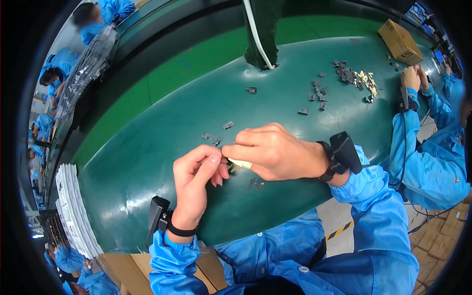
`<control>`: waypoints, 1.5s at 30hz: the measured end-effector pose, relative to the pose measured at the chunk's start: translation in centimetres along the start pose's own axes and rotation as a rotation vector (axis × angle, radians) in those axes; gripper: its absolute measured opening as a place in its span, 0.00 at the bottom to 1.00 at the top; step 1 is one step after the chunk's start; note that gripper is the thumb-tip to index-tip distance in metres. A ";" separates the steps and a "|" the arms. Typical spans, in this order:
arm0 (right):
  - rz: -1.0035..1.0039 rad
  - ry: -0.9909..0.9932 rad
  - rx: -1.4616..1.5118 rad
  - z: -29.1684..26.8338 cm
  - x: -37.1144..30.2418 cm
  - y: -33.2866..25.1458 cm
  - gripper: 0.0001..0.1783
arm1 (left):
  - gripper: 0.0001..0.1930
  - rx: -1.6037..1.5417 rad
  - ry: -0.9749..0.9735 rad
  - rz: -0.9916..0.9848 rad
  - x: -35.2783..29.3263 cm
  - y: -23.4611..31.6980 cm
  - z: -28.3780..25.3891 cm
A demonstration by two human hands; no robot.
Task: Assembling small electronic or mechanical components by inserting gold pins into plastic housings on a factory assembly line.
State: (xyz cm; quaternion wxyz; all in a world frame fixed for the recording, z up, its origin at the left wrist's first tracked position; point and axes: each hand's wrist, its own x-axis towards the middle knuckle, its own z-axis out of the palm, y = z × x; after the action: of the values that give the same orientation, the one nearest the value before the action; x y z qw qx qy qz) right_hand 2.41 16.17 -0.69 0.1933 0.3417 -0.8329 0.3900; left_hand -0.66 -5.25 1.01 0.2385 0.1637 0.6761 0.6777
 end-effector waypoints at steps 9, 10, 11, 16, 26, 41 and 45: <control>0.064 0.123 -0.081 -0.3 0.3 -0.1 0.16 | 0.07 -0.070 0.035 0.022 -0.1 0.1 0.4; 0.065 0.124 -0.081 -0.3 0.3 0.0 0.16 | 0.07 -0.071 0.034 0.022 -0.1 0.1 0.5; 0.210 0.133 0.159 -0.4 0.3 0.2 0.12 | 0.07 -0.003 0.053 0.043 -0.1 0.2 0.5; 0.689 -0.011 0.862 -1.9 1.2 -0.3 0.06 | 0.06 0.142 0.081 0.139 -0.2 -0.3 1.1; 0.660 0.061 0.909 -1.8 0.9 0.3 0.05 | 0.06 0.374 0.119 0.276 -0.2 -0.5 0.7; 0.653 0.364 0.830 -2.5 0.9 1.3 0.04 | 0.05 0.566 0.234 0.316 0.1 -0.7 1.0; 0.738 0.383 0.827 -2.2 1.1 2.0 0.03 | 0.07 0.878 0.157 0.465 1.0 -1.8 1.4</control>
State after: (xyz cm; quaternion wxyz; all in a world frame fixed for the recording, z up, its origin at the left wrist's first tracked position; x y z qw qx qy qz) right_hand 0.38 18.34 0.28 0.0424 -0.0007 -0.6257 0.7789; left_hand -0.56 -3.59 -0.80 -0.0616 0.3433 0.8589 0.3750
